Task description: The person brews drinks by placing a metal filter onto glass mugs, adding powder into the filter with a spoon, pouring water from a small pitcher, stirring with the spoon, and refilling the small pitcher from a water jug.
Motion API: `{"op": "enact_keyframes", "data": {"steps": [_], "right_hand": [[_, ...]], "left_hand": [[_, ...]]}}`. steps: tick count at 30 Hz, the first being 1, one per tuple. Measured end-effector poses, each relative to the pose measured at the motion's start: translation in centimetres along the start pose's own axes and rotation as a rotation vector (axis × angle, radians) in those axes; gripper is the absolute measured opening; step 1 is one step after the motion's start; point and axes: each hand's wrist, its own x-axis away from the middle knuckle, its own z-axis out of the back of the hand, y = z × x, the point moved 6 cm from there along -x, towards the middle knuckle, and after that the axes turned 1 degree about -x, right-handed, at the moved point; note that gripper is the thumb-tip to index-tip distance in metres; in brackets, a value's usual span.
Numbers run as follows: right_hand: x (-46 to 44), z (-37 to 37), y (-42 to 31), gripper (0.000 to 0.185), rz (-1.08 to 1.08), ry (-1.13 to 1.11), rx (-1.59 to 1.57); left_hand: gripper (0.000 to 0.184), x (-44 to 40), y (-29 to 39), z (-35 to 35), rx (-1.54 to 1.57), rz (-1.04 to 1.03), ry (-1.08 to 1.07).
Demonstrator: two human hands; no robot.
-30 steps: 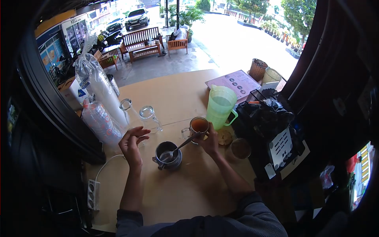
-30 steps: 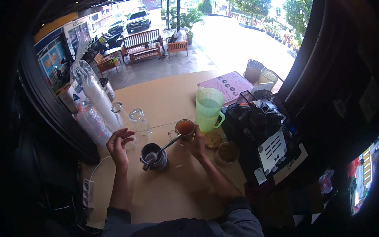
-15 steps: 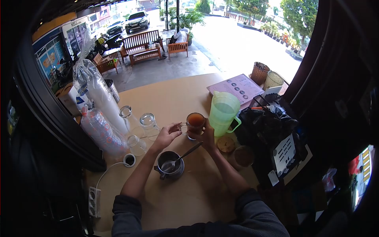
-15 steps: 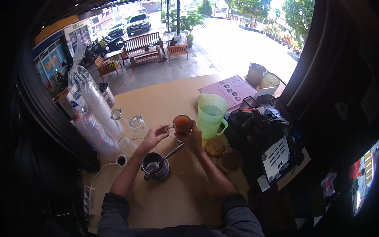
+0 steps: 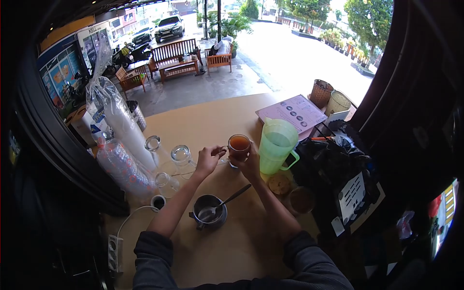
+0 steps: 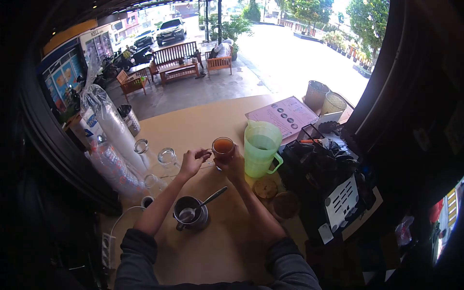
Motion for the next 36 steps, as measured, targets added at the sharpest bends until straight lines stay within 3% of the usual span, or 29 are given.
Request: {"op": "enact_keyframes", "data": {"steps": [5, 7, 10, 22, 26, 30, 36], "right_hand": [[-1.2, -0.4, 0.7, 0.066, 0.035, 0.038, 0.003], [-1.5, -0.4, 0.8, 0.065, 0.011, 0.047, -0.029], [-2.2, -0.5, 1.6, 0.066, 0.019, 0.071, -0.051], [-4.0, -0.7, 4.2, 0.074, 0.038, 0.251, -0.014], [-3.9, -0.7, 4.6, 0.079, 0.027, 0.328, -0.026], [-3.9, -0.8, 5.6, 0.080, 0.043, 0.365, 0.079], [-4.1, -0.9, 5.9, 0.082, -0.173, 0.342, -0.051]], "left_hand": [[0.017, -1.4, -0.2, -0.5, -0.047, 0.011, -0.004], [0.017, -2.0, 0.4, -0.8, -0.178, -0.077, 0.057], [0.016, -2.6, 1.3, -0.9, -0.247, -0.019, 0.023], [0.013, -6.6, 0.0, -1.9, -0.068, -0.037, 0.008], [0.014, -7.3, 0.4, -2.3, -0.078, 0.033, -0.059], [0.014, -7.8, 0.7, -2.4, -0.187, -0.058, -0.071], [0.019, -9.1, 0.2, -3.0, -0.273, -0.130, -0.129]]}}
